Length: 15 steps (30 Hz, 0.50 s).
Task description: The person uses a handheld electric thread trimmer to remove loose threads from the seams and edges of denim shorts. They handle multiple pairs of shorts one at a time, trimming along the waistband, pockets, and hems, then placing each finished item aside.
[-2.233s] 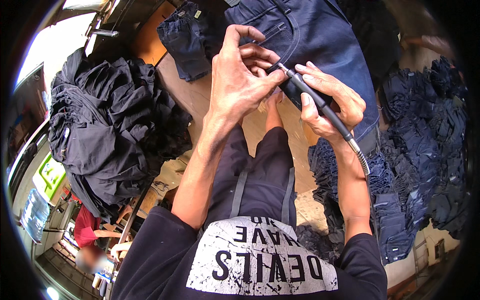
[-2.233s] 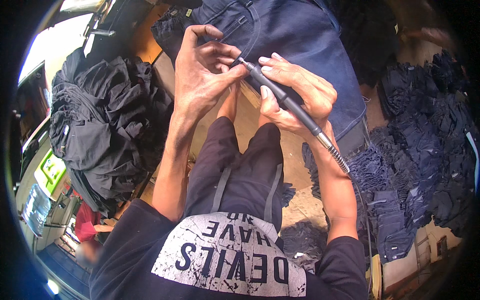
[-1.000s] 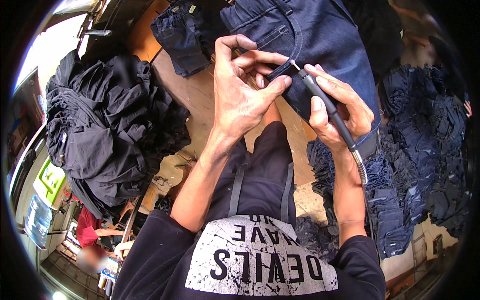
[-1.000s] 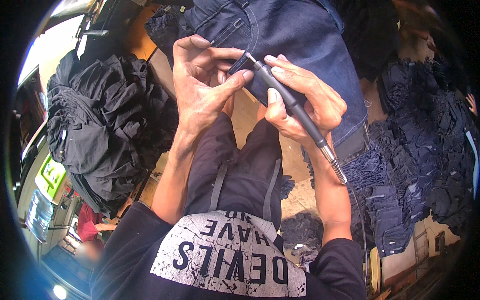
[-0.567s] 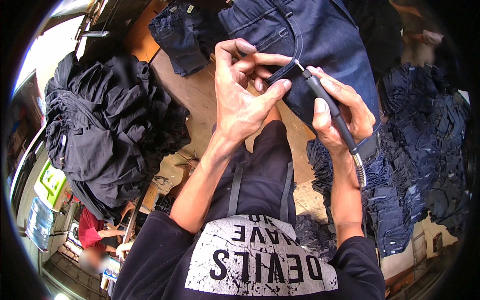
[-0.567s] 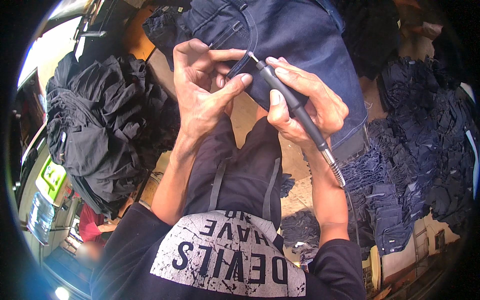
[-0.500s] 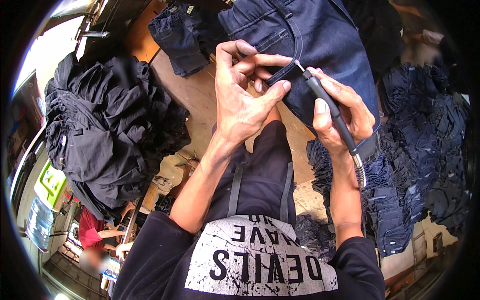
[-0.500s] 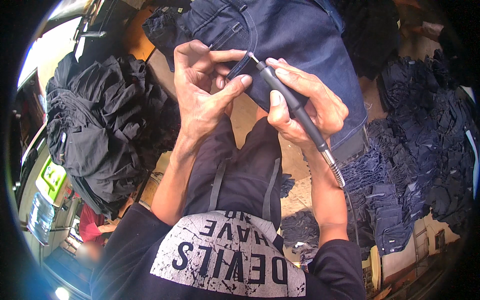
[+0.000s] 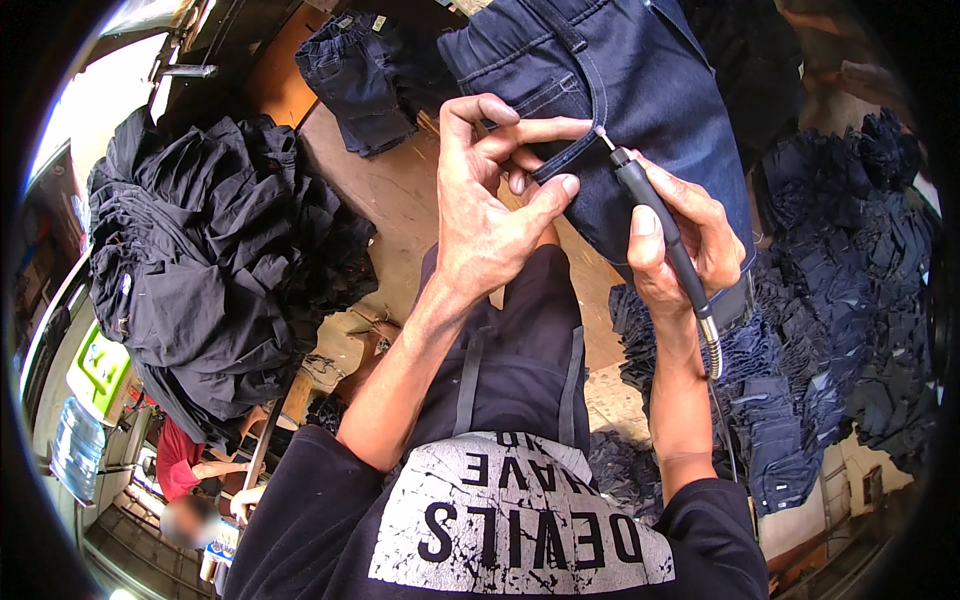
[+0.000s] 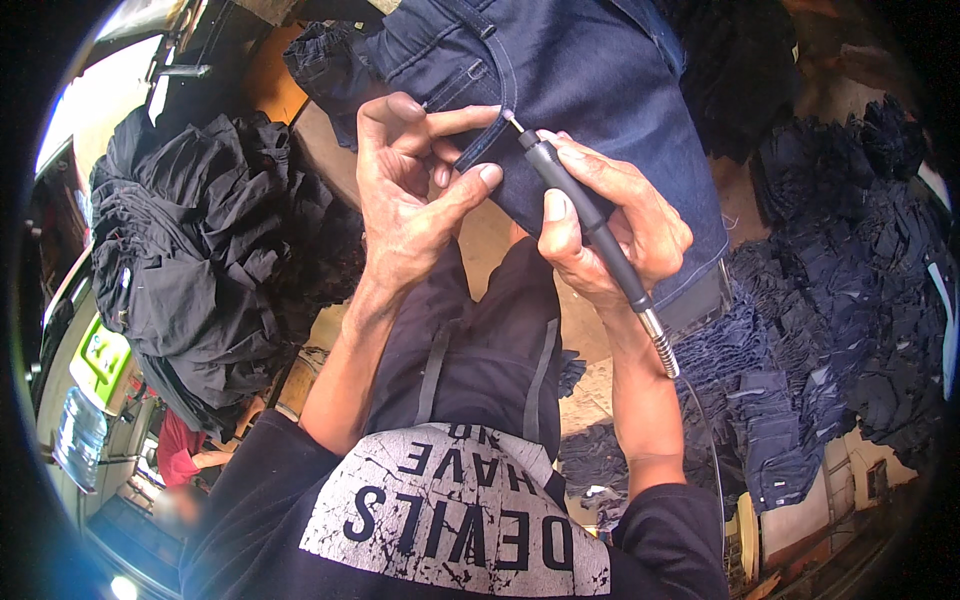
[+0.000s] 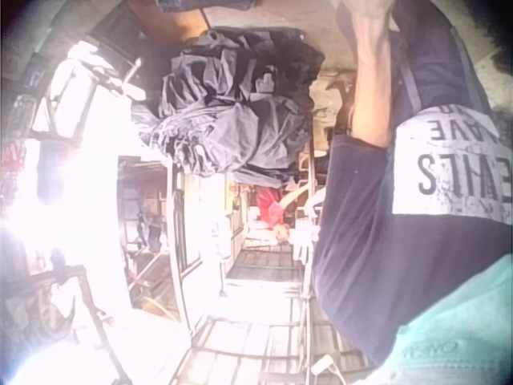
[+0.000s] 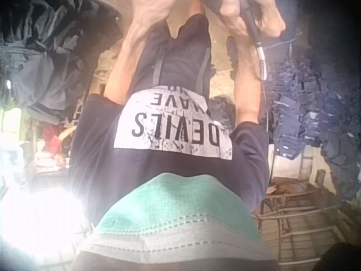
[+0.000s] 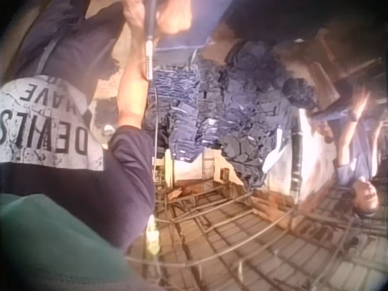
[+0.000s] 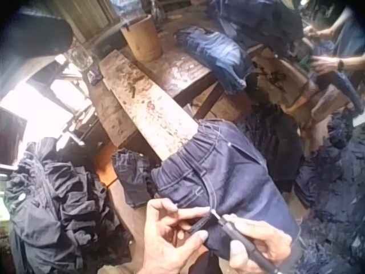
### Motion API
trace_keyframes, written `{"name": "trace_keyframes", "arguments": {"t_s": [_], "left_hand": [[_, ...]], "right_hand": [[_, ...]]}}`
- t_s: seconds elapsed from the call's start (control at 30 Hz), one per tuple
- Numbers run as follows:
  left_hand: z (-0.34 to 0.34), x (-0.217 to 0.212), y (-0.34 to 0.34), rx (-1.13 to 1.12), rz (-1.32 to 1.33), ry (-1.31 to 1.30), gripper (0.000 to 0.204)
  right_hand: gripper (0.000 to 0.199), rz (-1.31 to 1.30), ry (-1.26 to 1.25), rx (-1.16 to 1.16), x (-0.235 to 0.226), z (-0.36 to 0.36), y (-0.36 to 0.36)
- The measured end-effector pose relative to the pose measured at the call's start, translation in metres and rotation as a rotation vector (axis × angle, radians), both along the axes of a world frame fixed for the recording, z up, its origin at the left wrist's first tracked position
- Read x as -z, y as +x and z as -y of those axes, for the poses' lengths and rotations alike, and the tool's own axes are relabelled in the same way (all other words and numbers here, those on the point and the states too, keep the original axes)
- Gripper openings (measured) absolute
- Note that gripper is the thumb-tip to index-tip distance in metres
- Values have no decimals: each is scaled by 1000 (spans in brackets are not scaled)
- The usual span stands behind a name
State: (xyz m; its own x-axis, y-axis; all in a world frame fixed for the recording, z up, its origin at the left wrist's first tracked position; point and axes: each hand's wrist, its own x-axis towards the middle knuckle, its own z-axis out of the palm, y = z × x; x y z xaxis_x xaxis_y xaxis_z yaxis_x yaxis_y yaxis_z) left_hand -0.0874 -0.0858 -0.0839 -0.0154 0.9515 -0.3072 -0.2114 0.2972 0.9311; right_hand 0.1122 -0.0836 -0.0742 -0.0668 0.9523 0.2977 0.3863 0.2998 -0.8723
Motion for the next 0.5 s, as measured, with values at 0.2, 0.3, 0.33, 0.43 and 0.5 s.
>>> {"name": "trace_keyframes", "arguments": {"t_s": [0.2,0.3,0.33,0.43,0.5], "left_hand": [[-1,-4,0,7,-16,-10,71],[-2,-9,-1,66,-186,34,68],[-3,-10,-2,63,-169,21,68],[-6,-13,-3,67,-135,-15,68],[-8,-11,-4,76,-124,-26,68]], "right_hand": [[30,12,-45,5,-1,2,1],[29,1,-34,-25,-2,1,3],[29,-5,-33,-31,-2,1,3],[29,-15,-23,-61,-1,-3,3],[29,-9,-22,-93,0,-7,3]]}}
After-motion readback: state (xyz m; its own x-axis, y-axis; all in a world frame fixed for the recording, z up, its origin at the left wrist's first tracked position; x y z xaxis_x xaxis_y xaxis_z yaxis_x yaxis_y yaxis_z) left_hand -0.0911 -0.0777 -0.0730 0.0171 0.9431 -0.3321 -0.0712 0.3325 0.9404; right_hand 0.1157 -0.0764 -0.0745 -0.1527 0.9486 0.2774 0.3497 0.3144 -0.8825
